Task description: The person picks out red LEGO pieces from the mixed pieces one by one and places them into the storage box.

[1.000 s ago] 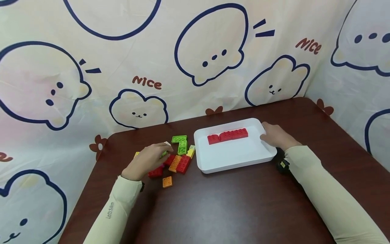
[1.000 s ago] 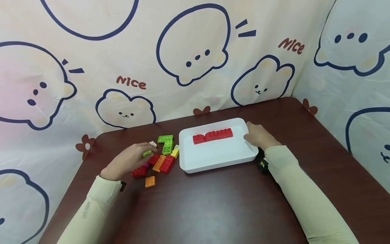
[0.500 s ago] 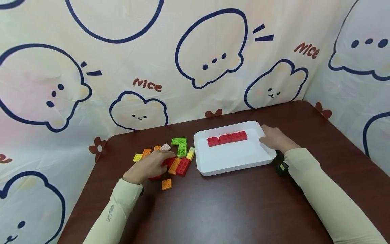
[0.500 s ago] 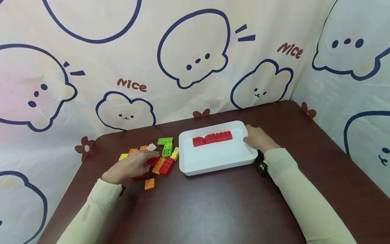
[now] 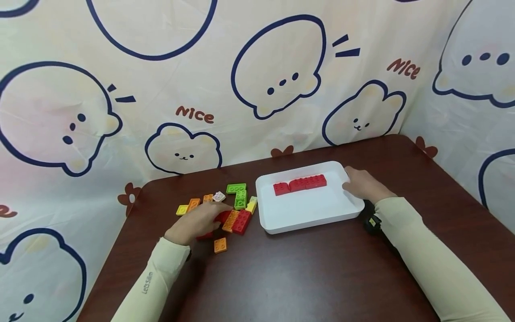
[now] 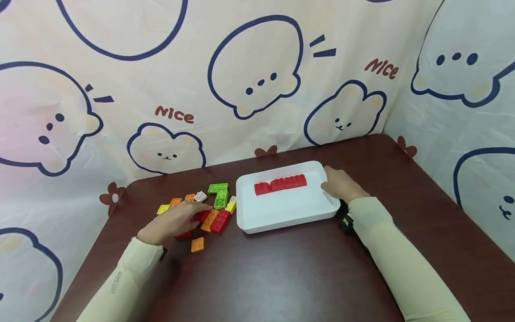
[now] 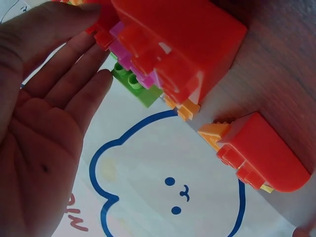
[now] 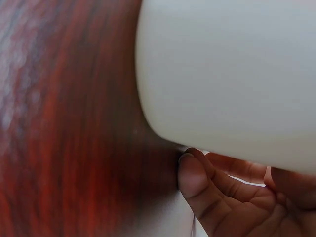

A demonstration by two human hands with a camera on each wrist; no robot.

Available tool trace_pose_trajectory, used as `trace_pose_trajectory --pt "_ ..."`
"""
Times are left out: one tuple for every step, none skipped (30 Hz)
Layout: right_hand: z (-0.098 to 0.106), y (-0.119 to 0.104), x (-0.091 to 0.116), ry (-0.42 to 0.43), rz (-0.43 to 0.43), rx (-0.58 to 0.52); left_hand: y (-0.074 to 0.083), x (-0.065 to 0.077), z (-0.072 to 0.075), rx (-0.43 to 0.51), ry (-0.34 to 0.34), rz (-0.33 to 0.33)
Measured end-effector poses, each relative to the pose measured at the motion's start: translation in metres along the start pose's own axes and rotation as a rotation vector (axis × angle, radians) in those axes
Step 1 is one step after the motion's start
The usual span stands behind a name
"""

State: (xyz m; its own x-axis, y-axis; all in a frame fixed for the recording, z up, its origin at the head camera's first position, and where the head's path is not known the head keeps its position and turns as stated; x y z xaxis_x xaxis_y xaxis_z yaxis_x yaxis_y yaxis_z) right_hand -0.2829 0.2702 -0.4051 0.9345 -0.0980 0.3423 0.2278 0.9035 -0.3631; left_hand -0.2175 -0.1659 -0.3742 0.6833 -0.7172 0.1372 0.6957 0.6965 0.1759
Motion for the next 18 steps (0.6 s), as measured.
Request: trace_pose_trajectory --pt "0.0006 -0.0001 0.0 0.002 0.001 0.0 0.0 -0.0008 0.0004 -0.017 -0.003 0.002" --pt "0.0012 -0.0001 -0.0001 0.003 0.001 0.0 0.0003 -0.0016 0.0011 -0.026 -0.003 0.0" --pt "0.0019 0.0001 -0.0003 0.005 0.002 -0.001 0.0006 -0.0026 0.002 -0.035 -0.005 -0.001" --pt "0.0025 -0.0002 -0.0005 0.009 0.002 -0.002 0.0009 -0.0034 0.0027 -0.043 -0.007 0.002" --pt "0.0031 -0.0002 -0.0006 0.013 0.002 -0.001 0.0012 -0.0043 0.0035 -0.046 -0.009 0.004" --pt "0.0036 -0.0003 -0.0007 0.017 0.002 -0.001 0.0017 -0.0049 0.0042 -0.049 -0.008 0.005" --pt "0.004 -0.0005 -0.0006 0.019 0.002 -0.002 0.0022 -0.0053 0.0051 -0.052 -0.008 0.009" --pt "0.0043 -0.0005 -0.0006 0.02 0.001 -0.003 0.0027 -0.0058 0.0057 -0.05 -0.009 0.011" --pt "0.0046 -0.0006 -0.0005 0.02 -0.001 -0.004 0.0027 -0.0062 0.0058 -0.048 -0.012 0.015" --pt "0.005 -0.0007 -0.0004 0.019 -0.002 -0.003 0.0027 -0.0068 0.0055 -0.05 -0.015 0.019" --pt "0.0052 -0.0007 -0.0004 0.019 -0.002 -0.003 0.0028 -0.007 0.0054 -0.049 -0.015 0.018" --pt "0.0054 -0.0009 -0.0005 0.018 -0.003 -0.003 0.0029 -0.0068 0.0052 -0.049 -0.013 0.014" --pt "0.0056 -0.001 -0.0005 0.017 -0.004 -0.005 0.0029 -0.0068 0.0048 -0.044 -0.011 0.011" --pt "0.0058 -0.001 -0.0004 0.017 -0.004 -0.005 0.0026 -0.0065 0.0043 -0.038 -0.006 0.003" --pt "0.0059 -0.0012 -0.0003 0.016 -0.004 -0.006 0.0025 -0.0063 0.0036 -0.039 -0.002 -0.002" --pt "0.0059 -0.0012 -0.0001 0.016 -0.004 -0.007 0.0027 -0.0058 0.003 -0.038 0.002 -0.003" --pt "0.0055 -0.0012 -0.0002 0.015 -0.006 -0.009 0.0031 -0.0051 0.0026 -0.032 0.009 -0.006" --pt "0.005 -0.0009 -0.0006 0.013 -0.006 -0.01 0.0034 -0.0048 0.002 -0.033 0.008 0.0"
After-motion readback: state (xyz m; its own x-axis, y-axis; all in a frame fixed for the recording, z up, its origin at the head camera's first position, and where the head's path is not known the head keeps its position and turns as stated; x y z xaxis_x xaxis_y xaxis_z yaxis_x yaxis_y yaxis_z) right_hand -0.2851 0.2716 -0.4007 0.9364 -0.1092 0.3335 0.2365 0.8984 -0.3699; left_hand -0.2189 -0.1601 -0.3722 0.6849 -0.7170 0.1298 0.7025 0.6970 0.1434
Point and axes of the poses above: each hand's wrist, its own x-axis away from the middle knuckle, its own z-axis out of the back of the hand, y = z × x, the point moved 3 cm from there along -x, towards the middle knuckle, and after that the axes turned 14 degrees about -z, right-handed, at the moved point
